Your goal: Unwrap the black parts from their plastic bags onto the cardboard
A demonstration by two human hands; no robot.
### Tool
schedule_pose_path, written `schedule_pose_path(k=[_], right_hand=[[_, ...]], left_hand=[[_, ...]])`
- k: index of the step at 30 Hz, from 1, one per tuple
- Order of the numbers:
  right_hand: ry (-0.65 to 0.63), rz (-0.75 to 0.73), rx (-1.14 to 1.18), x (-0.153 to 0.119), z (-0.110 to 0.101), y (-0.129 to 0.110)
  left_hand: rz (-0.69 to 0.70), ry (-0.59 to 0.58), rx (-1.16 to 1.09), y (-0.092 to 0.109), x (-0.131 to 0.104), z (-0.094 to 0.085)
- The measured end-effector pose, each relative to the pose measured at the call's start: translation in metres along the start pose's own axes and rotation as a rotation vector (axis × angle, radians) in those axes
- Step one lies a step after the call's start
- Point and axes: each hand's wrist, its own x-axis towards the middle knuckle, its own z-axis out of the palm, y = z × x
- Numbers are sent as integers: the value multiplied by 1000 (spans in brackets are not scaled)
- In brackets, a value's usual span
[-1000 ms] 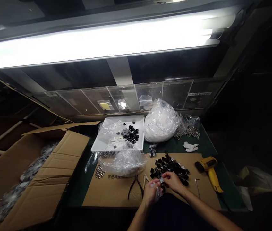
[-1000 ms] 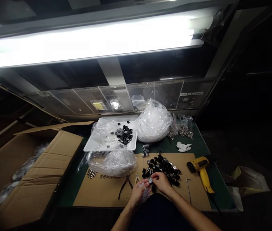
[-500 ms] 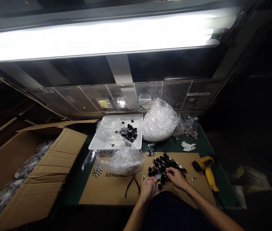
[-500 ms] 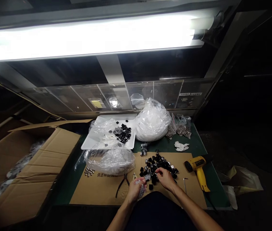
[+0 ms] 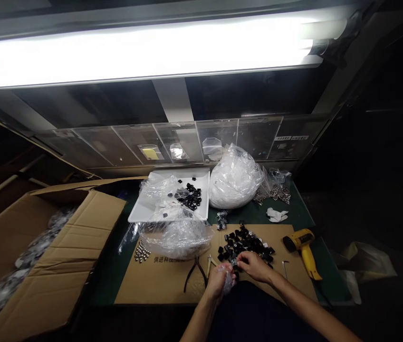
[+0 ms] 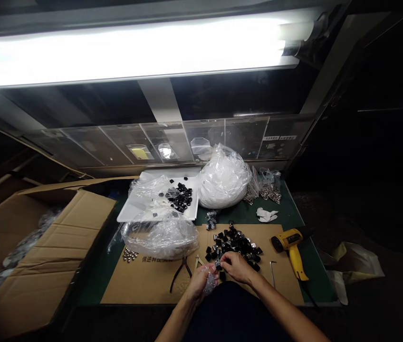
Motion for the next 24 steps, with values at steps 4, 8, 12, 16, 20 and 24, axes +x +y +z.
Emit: schedule_pose_path(k=[4,8,12,16,20,24], right_hand=[[-5,-41,-74,-1,4,6],[81,30,22,-3,8,12],[64,24,122,-4,11,10],[39,62,148,-3,9,5],[-77,9,85,-6,-1,2],[-136,-41,-21,-13,1,5]], left_hand=[[-11,-12,-24,2,-2,0],[-3,3,-79,6,-5,-1],[14,-11,-65,5,-6,-1],[9,-57,-28,5,-5,-1],[8,-49,7,1,-7,-2],[-6,-63,39,-12,-13,-5]])
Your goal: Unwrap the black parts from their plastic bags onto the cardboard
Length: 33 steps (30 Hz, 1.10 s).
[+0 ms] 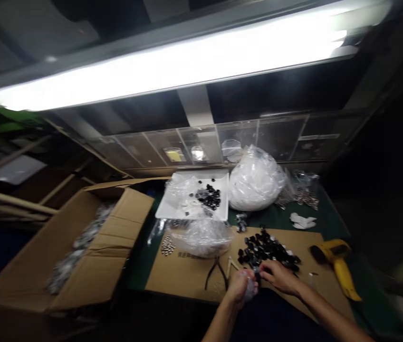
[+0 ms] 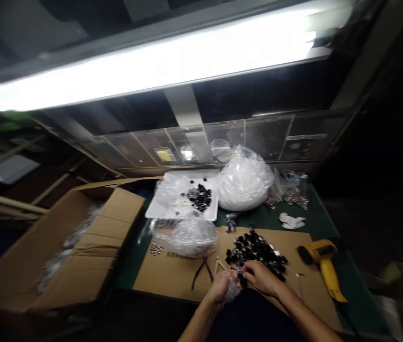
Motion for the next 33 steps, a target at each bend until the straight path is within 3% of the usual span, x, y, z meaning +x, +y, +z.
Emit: schedule_pose_path(k=[6,11,15,18,21,23,29,33], right_hand=[[12,33,29,3,16,16],[185,113,90,6,9,25],[292,277,345,9,10,29],[219,322,554,11,18,26],[101,247,580,12,23,23],[97,209,563,14,23,24],[199,285,658,17,17,36],[370,425,843,17,15,45]], left_hand=[[2,95,-8,-6,6,-5],[9,111,-91,-2,3,-6],[24,123,-111,-1,1,-6],[46,113,-92,-1,2,-4],[51,126,-68,-2,4,-2],[59,132,-54,-3,5,-2],[89,156,-33,-6,8,-5],[93,184,-9,-6,10,-6]])
